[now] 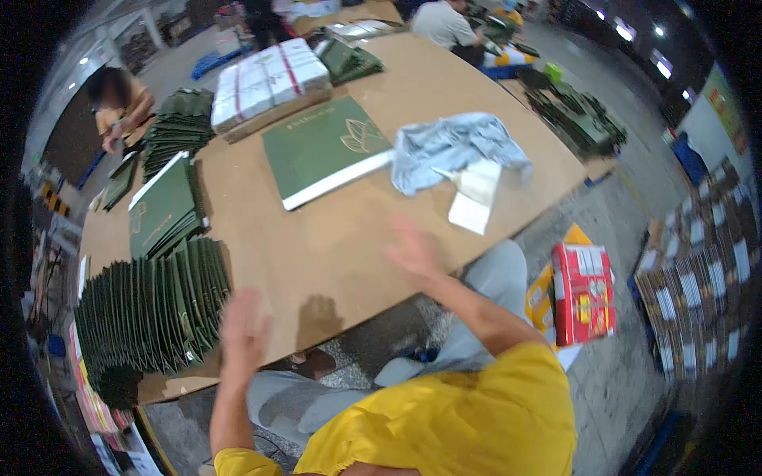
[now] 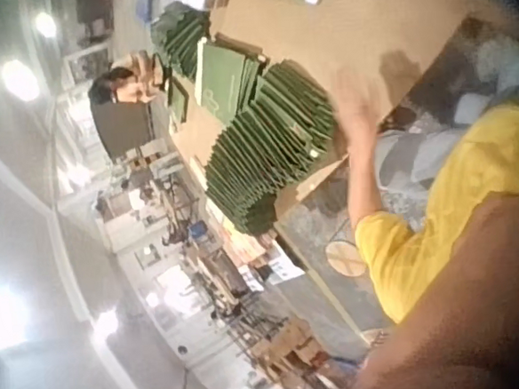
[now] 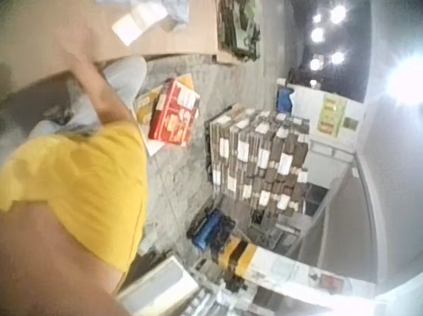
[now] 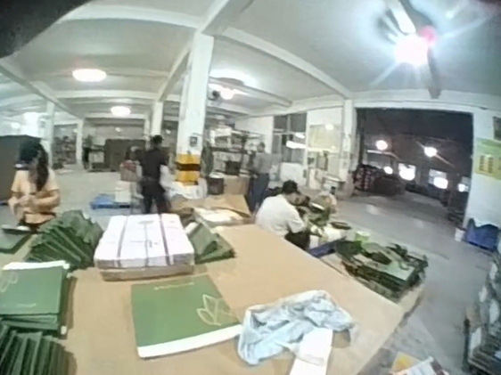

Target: Applying glue and folding the bottom flap of paper bags to assemble them.

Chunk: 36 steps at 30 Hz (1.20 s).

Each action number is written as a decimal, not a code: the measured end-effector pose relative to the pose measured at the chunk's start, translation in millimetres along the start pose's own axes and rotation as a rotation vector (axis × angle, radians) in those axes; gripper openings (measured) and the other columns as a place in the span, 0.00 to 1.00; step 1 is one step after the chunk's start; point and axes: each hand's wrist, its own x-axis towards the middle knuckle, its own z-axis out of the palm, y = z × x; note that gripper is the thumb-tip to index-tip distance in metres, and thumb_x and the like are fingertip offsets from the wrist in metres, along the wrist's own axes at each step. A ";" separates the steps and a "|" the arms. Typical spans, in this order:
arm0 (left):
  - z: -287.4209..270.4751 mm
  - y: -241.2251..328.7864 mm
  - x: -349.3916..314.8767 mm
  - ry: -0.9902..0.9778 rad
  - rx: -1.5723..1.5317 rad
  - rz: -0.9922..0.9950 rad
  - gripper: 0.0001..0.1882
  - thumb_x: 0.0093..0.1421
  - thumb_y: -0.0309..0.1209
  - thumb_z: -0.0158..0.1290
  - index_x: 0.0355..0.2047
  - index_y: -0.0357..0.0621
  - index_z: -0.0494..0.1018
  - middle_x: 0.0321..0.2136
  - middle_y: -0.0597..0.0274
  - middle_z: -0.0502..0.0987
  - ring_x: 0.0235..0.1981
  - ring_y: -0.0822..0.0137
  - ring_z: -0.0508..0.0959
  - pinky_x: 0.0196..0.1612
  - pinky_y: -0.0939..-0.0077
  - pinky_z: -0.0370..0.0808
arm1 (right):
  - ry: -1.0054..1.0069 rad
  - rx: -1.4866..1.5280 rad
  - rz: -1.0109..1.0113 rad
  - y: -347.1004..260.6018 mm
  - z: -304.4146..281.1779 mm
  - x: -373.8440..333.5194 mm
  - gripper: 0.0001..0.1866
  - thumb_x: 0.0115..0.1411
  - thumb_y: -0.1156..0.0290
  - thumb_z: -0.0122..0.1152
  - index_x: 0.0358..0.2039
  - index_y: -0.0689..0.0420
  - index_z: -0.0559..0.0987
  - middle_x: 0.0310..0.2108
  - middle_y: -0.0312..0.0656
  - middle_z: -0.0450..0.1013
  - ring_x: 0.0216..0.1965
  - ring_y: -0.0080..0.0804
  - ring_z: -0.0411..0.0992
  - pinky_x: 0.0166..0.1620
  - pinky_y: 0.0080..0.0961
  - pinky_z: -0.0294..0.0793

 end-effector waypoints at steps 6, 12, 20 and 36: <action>139.0 93.8 -34.5 -0.501 -0.502 -0.013 0.18 0.60 0.38 0.49 0.46 0.42 0.71 0.42 0.49 0.75 0.46 0.50 0.74 0.48 0.61 0.70 | 0.735 -0.296 0.440 111.6 -202.6 -169.0 0.20 0.63 0.64 0.48 0.47 0.68 0.67 0.44 0.51 0.68 0.46 0.44 0.67 0.51 0.33 0.65; 259.3 65.2 -87.0 -1.066 -0.211 -0.211 0.22 0.61 0.42 0.40 0.47 0.39 0.71 0.40 0.41 0.74 0.44 0.46 0.74 0.47 0.56 0.70 | -0.075 0.090 1.575 137.1 -159.2 -351.0 0.18 0.55 0.69 0.53 0.45 0.64 0.71 0.39 0.52 0.74 0.36 0.49 0.74 0.38 0.43 0.73; 298.4 34.9 -116.0 -1.482 -0.405 -0.493 0.33 0.59 0.57 0.38 0.51 0.43 0.70 0.44 0.48 0.73 0.42 0.51 0.75 0.40 0.56 0.74 | -0.168 0.037 1.365 168.2 -177.0 -356.3 0.18 0.56 0.69 0.52 0.46 0.64 0.72 0.40 0.53 0.74 0.35 0.49 0.75 0.37 0.43 0.74; 305.8 31.1 -157.8 -1.668 -0.829 -1.381 0.50 0.50 0.73 0.35 0.64 0.53 0.51 0.64 0.54 0.49 0.64 0.55 0.52 0.61 0.44 0.47 | -0.542 0.013 0.947 362.4 -78.6 -161.2 0.18 0.57 0.68 0.50 0.46 0.64 0.72 0.40 0.53 0.74 0.33 0.49 0.75 0.36 0.43 0.74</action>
